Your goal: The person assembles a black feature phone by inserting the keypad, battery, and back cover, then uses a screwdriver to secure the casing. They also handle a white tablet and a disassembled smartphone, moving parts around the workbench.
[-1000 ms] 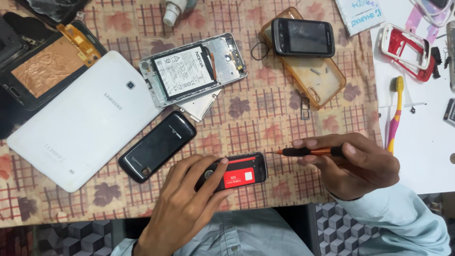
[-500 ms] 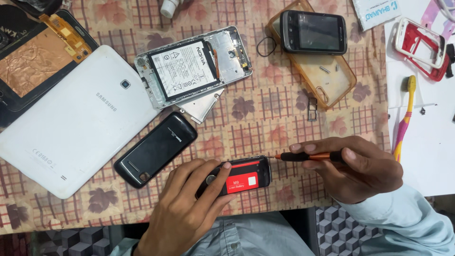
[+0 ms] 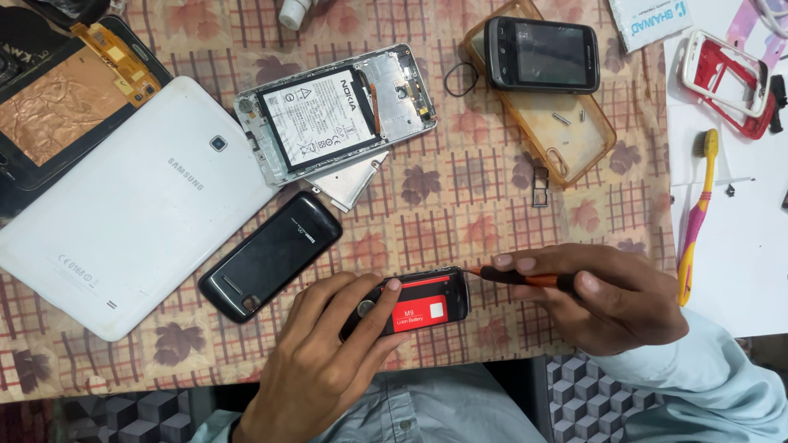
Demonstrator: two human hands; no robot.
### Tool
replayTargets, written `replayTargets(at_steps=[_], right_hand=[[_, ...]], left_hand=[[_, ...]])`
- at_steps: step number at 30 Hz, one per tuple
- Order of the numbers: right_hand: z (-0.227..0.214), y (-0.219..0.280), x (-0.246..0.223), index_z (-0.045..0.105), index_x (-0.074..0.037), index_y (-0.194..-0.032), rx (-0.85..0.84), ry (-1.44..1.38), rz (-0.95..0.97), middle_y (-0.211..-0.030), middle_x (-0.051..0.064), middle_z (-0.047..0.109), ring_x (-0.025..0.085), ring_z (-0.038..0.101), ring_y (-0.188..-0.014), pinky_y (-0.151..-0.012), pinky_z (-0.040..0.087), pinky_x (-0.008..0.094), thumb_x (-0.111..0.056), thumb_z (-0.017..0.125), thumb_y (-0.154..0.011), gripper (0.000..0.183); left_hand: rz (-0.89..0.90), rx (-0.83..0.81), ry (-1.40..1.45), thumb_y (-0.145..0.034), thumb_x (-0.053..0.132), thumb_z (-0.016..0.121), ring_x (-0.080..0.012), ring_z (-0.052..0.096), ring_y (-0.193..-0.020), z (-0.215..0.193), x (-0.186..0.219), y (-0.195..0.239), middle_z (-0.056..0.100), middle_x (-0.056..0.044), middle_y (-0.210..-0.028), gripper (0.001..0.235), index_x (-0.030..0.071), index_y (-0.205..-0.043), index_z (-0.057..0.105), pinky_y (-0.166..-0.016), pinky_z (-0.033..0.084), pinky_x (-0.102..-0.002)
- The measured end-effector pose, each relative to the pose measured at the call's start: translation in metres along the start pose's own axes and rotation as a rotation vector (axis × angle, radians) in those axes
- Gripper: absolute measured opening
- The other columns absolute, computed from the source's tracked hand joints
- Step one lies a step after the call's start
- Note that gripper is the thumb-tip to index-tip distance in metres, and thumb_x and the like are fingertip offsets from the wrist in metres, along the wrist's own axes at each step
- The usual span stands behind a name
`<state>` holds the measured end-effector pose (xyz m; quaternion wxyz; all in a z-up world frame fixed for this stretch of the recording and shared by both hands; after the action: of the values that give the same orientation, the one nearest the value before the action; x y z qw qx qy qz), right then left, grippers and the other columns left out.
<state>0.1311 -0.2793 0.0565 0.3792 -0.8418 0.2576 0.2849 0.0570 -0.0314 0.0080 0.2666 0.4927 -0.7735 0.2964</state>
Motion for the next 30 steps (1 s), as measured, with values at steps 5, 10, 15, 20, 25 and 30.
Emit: replayTargets(at_steps=[5,10,15,20,25,30], right_hand=[[0.002,-0.019,-0.015,0.043,-0.013,-0.132,-0.062,-0.009,0.038,-0.11,0.025,0.066,0.041,0.075,-0.105,-0.078,0.066,0.042,0.011,0.067,-0.09,0.054],[0.0,-0.023,-0.021,0.05,-0.009,-0.129,-0.172,0.031,0.085,-0.113,0.025,0.069,0.036,0.076,-0.104,-0.082,0.066,0.044,0.011,0.066,-0.088,0.049],[-0.001,-0.009,-0.015,0.046,-0.011,-0.131,-0.123,0.018,0.083,-0.115,0.025,0.067,0.039,0.074,-0.108,-0.084,0.064,0.043,0.009,0.064,-0.089,0.05],[-0.001,-0.013,-0.015,0.046,-0.013,-0.136,-0.234,0.069,-0.002,-0.118,0.024,0.07,0.038,0.077,-0.109,-0.086,0.064,0.045,0.008,0.07,-0.09,0.057],[0.01,-0.031,-0.023,0.041,-0.011,-0.14,-0.148,0.065,-0.035,-0.113,0.023,0.07,0.036,0.076,-0.103,-0.085,0.067,0.043,0.008,0.072,-0.089,0.062],[0.011,-0.039,-0.02,0.042,-0.011,-0.136,-0.223,0.053,-0.092,-0.105,0.027,0.072,0.039,0.079,-0.095,-0.078,0.067,0.045,0.008,0.065,-0.087,0.057]], left_hand=[[-0.01,-0.008,0.001,-0.08,0.023,0.081,-0.0352,0.06,-0.115,0.001,0.0,0.0,0.066,-0.019,-0.123,0.051,-0.004,-0.121,0.07,-0.095,0.052,-0.049],[-0.014,-0.015,0.005,-0.08,0.022,0.081,-0.0354,0.06,-0.115,0.002,0.0,-0.001,0.066,-0.02,-0.124,0.051,-0.005,-0.121,0.07,-0.095,0.052,-0.049],[-0.02,-0.003,0.012,-0.081,0.022,0.082,-0.0353,0.06,-0.115,0.001,-0.001,0.001,0.066,-0.019,-0.124,0.05,-0.004,-0.122,0.07,-0.095,0.053,-0.048],[-0.024,-0.015,0.0,-0.078,0.021,0.082,-0.0351,0.06,-0.116,0.004,-0.001,0.001,0.066,-0.019,-0.124,0.051,-0.003,-0.121,0.07,-0.095,0.052,-0.049],[-0.026,-0.035,-0.011,-0.077,0.019,0.082,-0.0353,0.059,-0.116,0.004,-0.001,0.002,0.066,-0.019,-0.125,0.054,-0.003,-0.124,0.069,-0.095,0.052,-0.049],[-0.025,-0.034,-0.002,-0.076,0.018,0.083,-0.0354,0.059,-0.115,0.004,-0.001,0.002,0.066,-0.019,-0.124,0.055,-0.003,-0.124,0.07,-0.094,0.052,-0.048]])
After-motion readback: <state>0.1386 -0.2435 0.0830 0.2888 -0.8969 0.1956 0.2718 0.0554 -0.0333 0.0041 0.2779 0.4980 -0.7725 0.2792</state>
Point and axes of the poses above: each hand's wrist, its own y-axis away from the middle knuckle, its own z-axis out of the palm, x = y × z, the point moved 5 cm from there along -y, towards the middle knuckle
